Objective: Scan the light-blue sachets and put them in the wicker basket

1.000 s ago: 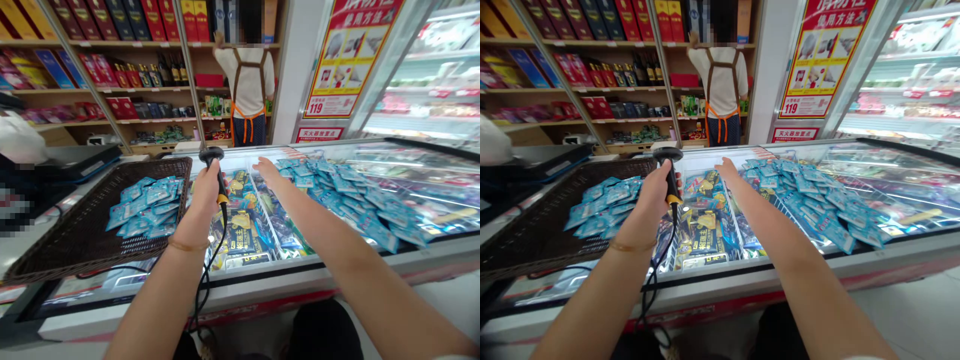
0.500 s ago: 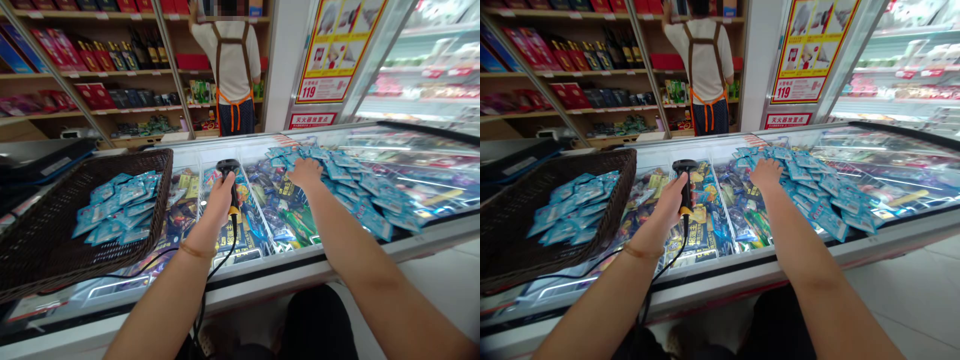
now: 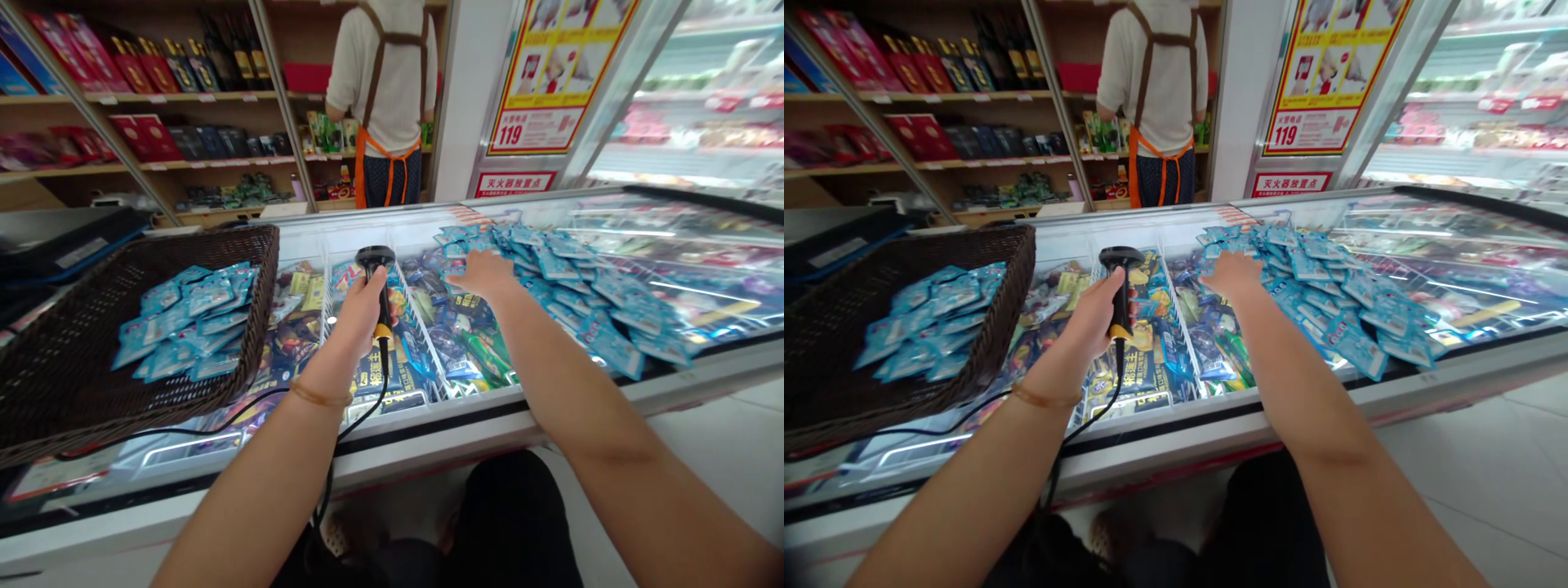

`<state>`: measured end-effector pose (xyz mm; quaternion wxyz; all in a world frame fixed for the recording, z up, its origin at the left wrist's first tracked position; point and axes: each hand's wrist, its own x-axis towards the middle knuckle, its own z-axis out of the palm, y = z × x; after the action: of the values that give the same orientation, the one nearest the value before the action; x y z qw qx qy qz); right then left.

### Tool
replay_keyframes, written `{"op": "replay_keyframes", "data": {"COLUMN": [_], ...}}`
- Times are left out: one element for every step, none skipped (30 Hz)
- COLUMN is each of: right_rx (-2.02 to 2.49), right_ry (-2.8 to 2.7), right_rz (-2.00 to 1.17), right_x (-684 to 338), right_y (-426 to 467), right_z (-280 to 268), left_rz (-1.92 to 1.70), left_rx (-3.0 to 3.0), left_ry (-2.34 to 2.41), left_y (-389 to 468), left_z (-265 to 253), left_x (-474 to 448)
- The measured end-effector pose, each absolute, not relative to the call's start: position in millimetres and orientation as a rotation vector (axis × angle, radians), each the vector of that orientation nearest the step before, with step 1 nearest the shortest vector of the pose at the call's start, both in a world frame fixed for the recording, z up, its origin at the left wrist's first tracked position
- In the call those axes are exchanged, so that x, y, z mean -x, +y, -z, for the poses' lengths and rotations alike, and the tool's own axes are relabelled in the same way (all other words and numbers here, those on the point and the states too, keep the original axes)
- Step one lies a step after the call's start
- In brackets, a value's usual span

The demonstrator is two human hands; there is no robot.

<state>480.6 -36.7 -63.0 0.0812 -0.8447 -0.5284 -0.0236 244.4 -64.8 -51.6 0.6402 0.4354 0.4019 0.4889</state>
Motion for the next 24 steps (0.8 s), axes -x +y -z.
{"op": "replay_keyframes", "data": {"right_rx": [2.551,2.575,2.582,2.561,2.513,2.449,2.382,2.319,2.254,2.186,2.112,2.022,1.916,1.806,1.698,1.592,1.497,1.419,1.361,1.319,1.289,1.266,1.245,1.225], "right_ry": [-1.565,-1.570,-1.595,-1.629,-1.659,-1.671,-1.658,-1.618,-1.555,-1.472,-1.380,-1.288,-1.192,-1.086,-0.977,-0.881,-0.807,-0.759,-0.741,-0.747,-0.762,-0.774,-0.777,-0.774], "right_rz": [0.070,0.034,-0.031,-0.104,-0.165,-0.206,-0.231,-0.247,-0.266,-0.300,-0.358,-0.443,-0.545,-0.652,-0.755,-0.842,-0.915,-0.975,-1.025,-1.067,-1.096,-1.112,-1.118,-1.115], "right_x": [-482.7,-485.1,-487.5,-489.5,-491.0,-491.7,-491.7,-490.9,-489.5,-487.7,-485.5,-483.2,-480.9,-478.6,-476.5,-474.5,-472.8,-471.2,-469.9,-468.7,-467.7,-466.9,-466.2,-465.6], "right_y": [-36.5,-35.9,-35.0,-33.8,-32.3,-30.7,-29.0,-27.3,-25.6,-23.9,-22.4,-21.0,-19.7,-18.7,-17.9,-17.2,-16.9,-16.7,-16.7,-16.8,-17.2,-17.6,-18.1,-18.7], "right_z": [64.1,65.5,67.2,68.9,70.6,72.2,73.7,74.8,75.7,76.2,76.3,76.2,75.9,75.6,75.2,75.0,74.9,75.1,75.3,75.7,76.0,76.2,76.1,75.7], "left_rz": [-1.108,-1.102,-1.097,-1.088,-1.077,-1.066,-1.054,-1.043,-1.034,-1.028,-1.023,-1.016,-1.004,-0.989,-0.972,-0.956,-0.940,-0.931,-0.925,-0.921,-0.916,-0.916,-0.919,-0.924], "left_rx": [-0.995,-0.998,-1.001,-1.004,-1.007,-1.007,-1.005,-1.001,-0.994,-0.987,-0.980,-0.976,-0.976,-0.978,-0.982,-0.988,-0.995,-1.004,-1.016,-1.036,-1.067,-1.109,-1.161,-1.216], "left_ry": [0.917,0.918,0.921,0.924,0.930,0.936,0.941,0.943,0.941,0.935,0.926,0.911,0.894,0.875,0.855,0.835,0.816,0.802,0.790,0.781,0.776,0.772,0.765,0.754], "left_y": [-65.7,-66.6,-67.5,-68.4,-69.1,-69.7,-70.2,-70.6,-70.9,-71.1,-71.4,-71.8,-72.2,-72.9,-73.7,-74.7,-75.8,-77.1,-78.4,-79.7,-80.8,-81.8,-82.6,-83.1], "left_z": [51.3,50.9,50.4,50.0,49.7,49.7,49.7,49.9,50.2,50.5,50.8,51.0,51.0,50.8,50.5,50.1,49.7,49.3,49.0,48.9,49.0,49.2,49.7,50.2], "left_x": [-244.9,-245.3,-245.8,-246.3,-246.9,-247.4,-247.9,-248.4,-248.8,-249.1,-249.3,-249.4,-249.5,-249.5,-249.4,-249.4,-249.3,-249.3,-249.4,-249.6,-249.8,-250.0,-250.2,-250.3]}}
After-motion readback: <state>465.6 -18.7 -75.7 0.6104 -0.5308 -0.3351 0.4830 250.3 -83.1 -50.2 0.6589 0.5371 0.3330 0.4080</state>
